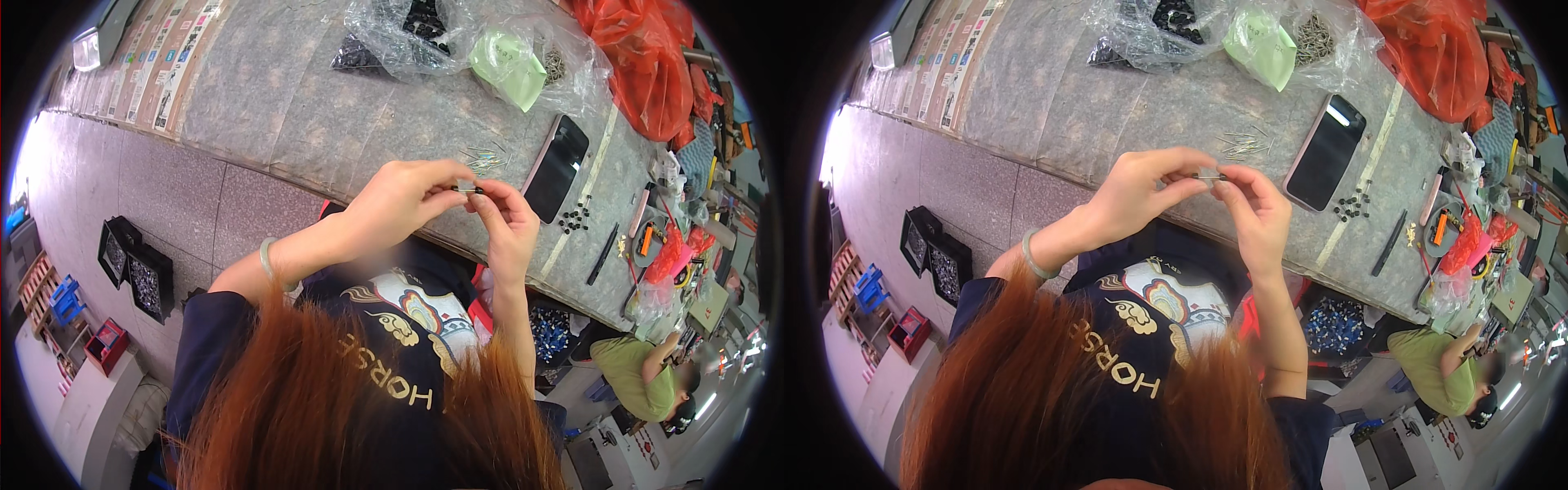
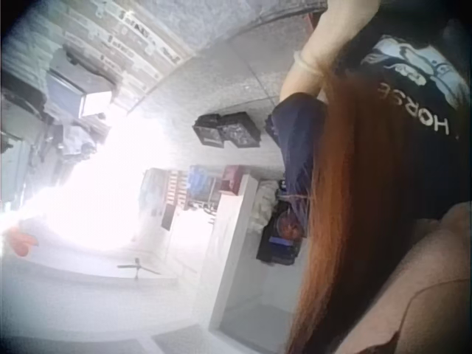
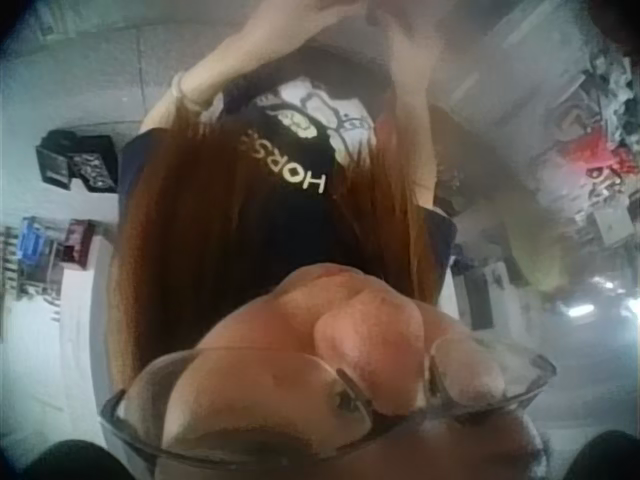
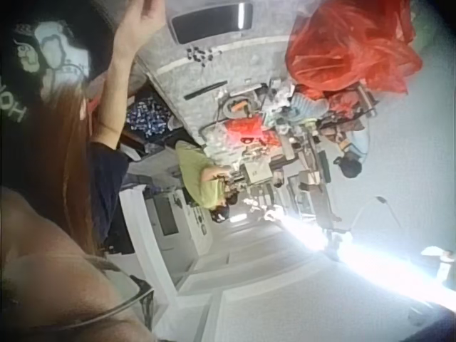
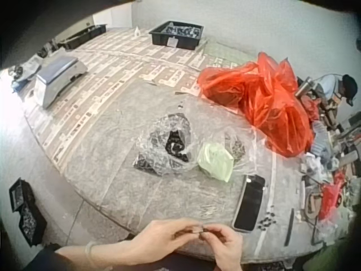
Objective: Assembling small black plastic components with metal pins at a workbench.
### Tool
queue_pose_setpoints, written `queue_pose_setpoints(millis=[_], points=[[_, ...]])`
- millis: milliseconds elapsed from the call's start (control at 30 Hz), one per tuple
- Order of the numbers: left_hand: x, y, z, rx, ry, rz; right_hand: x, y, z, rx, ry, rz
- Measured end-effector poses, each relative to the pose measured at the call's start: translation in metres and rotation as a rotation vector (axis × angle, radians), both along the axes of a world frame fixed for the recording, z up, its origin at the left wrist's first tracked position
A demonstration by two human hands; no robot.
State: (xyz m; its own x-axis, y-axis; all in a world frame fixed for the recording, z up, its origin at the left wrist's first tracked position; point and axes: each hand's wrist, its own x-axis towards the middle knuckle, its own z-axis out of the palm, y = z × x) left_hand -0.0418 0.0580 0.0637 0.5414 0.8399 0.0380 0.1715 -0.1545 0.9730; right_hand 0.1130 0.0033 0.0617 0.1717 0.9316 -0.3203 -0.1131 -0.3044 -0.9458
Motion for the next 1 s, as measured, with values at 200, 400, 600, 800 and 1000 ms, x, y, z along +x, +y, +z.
queue_pose_setpoints(millis=[200, 400, 600, 800, 1000], points=[[-0.002, 0.002, 0.002, -0.718, -0.192, -0.063, 0.003, -0.008, 0.001, 0.24, -0.332, -0.004], [-0.001, 0.003, -0.002, -0.679, -0.09, -0.148, 0.008, -0.006, -0.002, 0.496, -0.678, 0.124], [0.003, -0.002, -0.005, -0.702, -0.088, -0.099, 0.01, -0.007, -0.012, 0.551, -0.779, 0.188], [0.007, -0.007, -0.011, -0.786, -0.205, -0.053, 0.008, -0.008, -0.018, 0.481, -0.787, 0.202], [0.008, -0.011, -0.013, -0.67, -0.163, -0.023, -0.001, -0.013, -0.021, 0.36, -0.729, 0.157]])
